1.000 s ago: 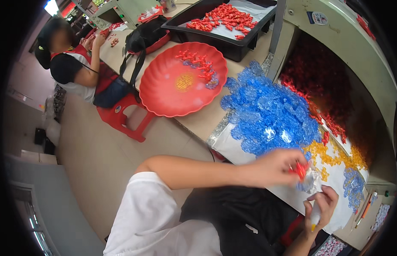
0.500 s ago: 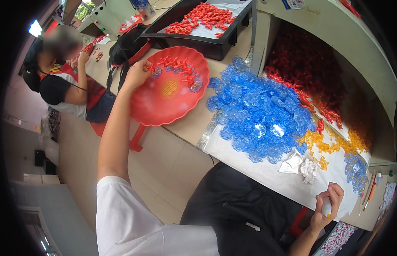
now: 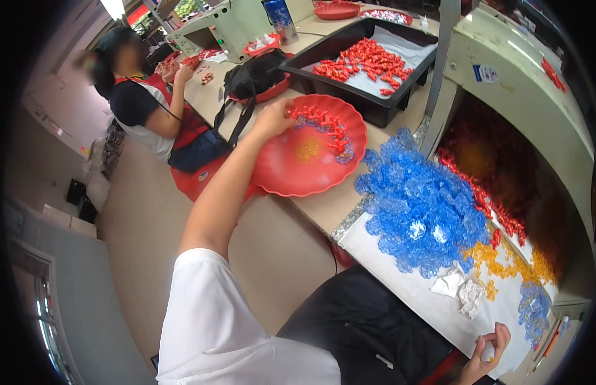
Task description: The person assembles small plastic toy parts using a glue bottle.
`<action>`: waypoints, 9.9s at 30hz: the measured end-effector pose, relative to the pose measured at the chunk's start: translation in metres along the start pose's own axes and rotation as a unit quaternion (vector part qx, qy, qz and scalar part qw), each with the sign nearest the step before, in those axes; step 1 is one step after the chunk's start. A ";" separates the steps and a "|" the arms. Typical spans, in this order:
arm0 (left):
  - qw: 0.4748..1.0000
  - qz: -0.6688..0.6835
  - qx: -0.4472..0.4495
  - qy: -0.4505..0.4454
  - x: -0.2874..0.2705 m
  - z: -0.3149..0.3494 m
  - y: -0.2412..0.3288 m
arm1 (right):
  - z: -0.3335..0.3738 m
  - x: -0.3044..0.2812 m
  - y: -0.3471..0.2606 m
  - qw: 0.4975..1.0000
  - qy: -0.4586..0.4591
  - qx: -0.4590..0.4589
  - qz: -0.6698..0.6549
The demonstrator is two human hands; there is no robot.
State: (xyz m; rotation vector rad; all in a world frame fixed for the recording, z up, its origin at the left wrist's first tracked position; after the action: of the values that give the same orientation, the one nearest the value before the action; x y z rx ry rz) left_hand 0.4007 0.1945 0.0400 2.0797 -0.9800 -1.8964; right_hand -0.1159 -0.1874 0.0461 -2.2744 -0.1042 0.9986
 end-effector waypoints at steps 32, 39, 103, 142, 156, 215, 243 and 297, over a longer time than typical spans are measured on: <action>0.822 0.238 0.482 -0.187 0.176 0.219 0.376 | 0.027 -0.013 0.052 0.978 0.055 0.172 -0.107; 0.840 0.221 0.464 -0.176 0.189 0.212 0.370 | 0.032 -0.012 0.054 0.975 0.056 0.180 -0.113; 0.410 0.769 -0.223 -0.437 0.207 0.259 0.322 | -0.001 0.010 0.002 0.961 0.004 0.132 -0.242; 0.515 0.709 -0.161 -0.454 0.212 0.287 0.320 | 0.007 -0.009 -0.039 0.986 0.050 -0.014 -0.157; 0.495 0.709 -0.201 -0.460 0.220 0.293 0.317 | 0.011 -0.012 -0.039 0.987 0.074 -0.033 -0.139; 0.609 0.699 -0.066 -0.369 0.207 0.267 0.309 | 0.027 -0.028 0.038 0.954 -0.120 0.011 0.274; 0.485 0.706 -0.184 -0.482 0.212 0.295 0.320 | -0.013 0.033 -0.014 0.951 -0.102 0.048 -0.287; 0.459 0.662 -0.191 -0.561 0.221 0.303 0.324 | -0.030 0.035 -0.043 0.957 -0.230 -0.132 -0.120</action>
State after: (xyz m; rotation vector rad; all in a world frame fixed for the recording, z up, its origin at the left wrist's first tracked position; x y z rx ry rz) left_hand -0.0015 -0.0871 -0.0275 -0.6782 -1.3502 -1.7431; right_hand -0.0631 -0.1585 0.0638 -2.1426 -0.7329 1.4276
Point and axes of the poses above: each hand's wrist, its own z-axis away from the middle knuckle, its own x-axis out of the palm, y = z × x, the point moved 9 cm from there along -z, towards the middle knuckle, and after that the axes turned 11 degrees about z, right-handed, at the moved point
